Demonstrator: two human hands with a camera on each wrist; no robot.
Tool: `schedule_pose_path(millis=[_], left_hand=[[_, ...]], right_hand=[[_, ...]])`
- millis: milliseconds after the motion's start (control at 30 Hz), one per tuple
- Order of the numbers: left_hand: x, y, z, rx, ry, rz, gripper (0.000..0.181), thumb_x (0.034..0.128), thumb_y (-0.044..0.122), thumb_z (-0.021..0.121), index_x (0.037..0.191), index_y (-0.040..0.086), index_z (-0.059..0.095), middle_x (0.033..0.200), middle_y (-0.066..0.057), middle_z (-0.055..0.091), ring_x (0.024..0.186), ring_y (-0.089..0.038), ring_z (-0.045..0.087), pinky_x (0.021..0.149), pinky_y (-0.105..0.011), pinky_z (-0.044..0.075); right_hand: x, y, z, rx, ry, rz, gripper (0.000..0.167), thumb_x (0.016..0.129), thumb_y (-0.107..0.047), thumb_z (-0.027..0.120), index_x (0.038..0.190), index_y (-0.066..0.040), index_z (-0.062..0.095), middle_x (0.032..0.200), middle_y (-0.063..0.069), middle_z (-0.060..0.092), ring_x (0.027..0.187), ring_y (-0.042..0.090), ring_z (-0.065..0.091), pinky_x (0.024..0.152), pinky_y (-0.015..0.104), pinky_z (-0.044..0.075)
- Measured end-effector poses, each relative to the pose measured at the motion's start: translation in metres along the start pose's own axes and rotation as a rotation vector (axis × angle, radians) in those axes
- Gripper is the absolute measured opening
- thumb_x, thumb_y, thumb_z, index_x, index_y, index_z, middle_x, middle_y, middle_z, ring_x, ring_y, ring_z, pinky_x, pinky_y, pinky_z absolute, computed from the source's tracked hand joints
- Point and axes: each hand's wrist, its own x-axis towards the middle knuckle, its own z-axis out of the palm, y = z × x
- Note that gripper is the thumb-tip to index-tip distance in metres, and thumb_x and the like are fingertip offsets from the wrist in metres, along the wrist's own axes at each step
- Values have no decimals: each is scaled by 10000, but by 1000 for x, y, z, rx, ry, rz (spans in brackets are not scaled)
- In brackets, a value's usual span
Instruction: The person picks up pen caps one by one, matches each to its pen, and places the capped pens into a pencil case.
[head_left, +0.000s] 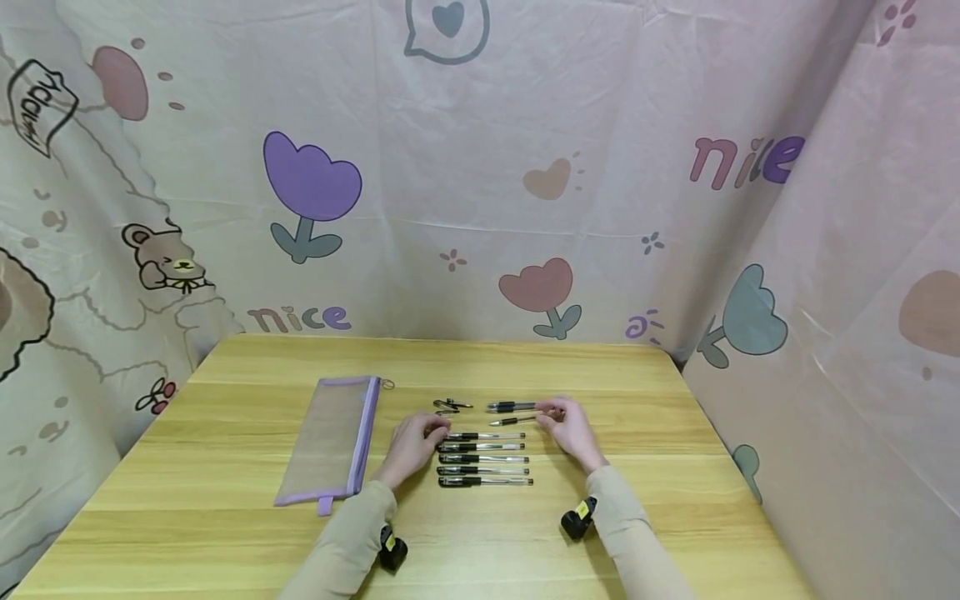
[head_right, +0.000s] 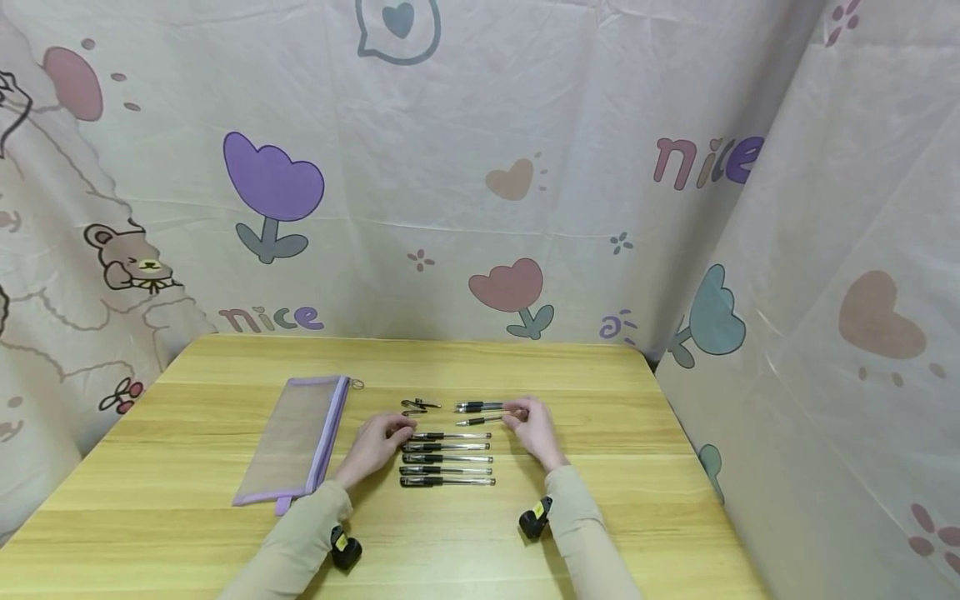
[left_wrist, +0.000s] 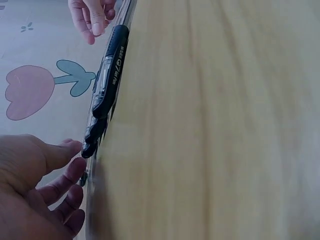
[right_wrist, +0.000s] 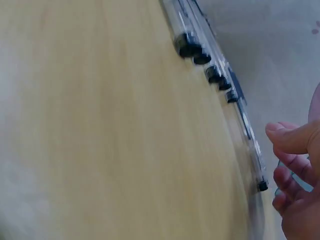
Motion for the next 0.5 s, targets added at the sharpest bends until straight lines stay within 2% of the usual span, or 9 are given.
schedule_pose_path(millis=[100, 333, 500], left_hand=[[-1, 0, -1, -23, 23, 2, 177, 949, 115, 660, 1101, 93, 748, 1111, -114, 740, 1127, -362, 616, 1055, -595, 375], [-1, 0, -3, -49, 73, 4, 166, 947, 105, 671, 1090, 88, 755, 1048, -105, 746, 1020, -308, 647, 976, -540, 447], [-1, -1, -5, -59, 84, 9, 151, 942, 103, 677, 1070, 88, 756, 995, -85, 744, 929, -248, 624, 934, -505, 439]], right_hand=[[2, 3, -2, -11, 8, 13, 226, 869, -14, 741, 1094, -30, 751, 1120, 158, 686, 912, 213, 599, 806, 303, 485], [5, 5, -1, -44, 28, 16, 197, 854, -23, 765, 1050, -26, 764, 1097, 153, 674, 1013, 290, 645, 936, 467, 512], [9, 7, 1, -68, 28, 15, 186, 850, -37, 775, 1037, -39, 769, 1086, 138, 667, 1003, 279, 620, 928, 470, 497]])
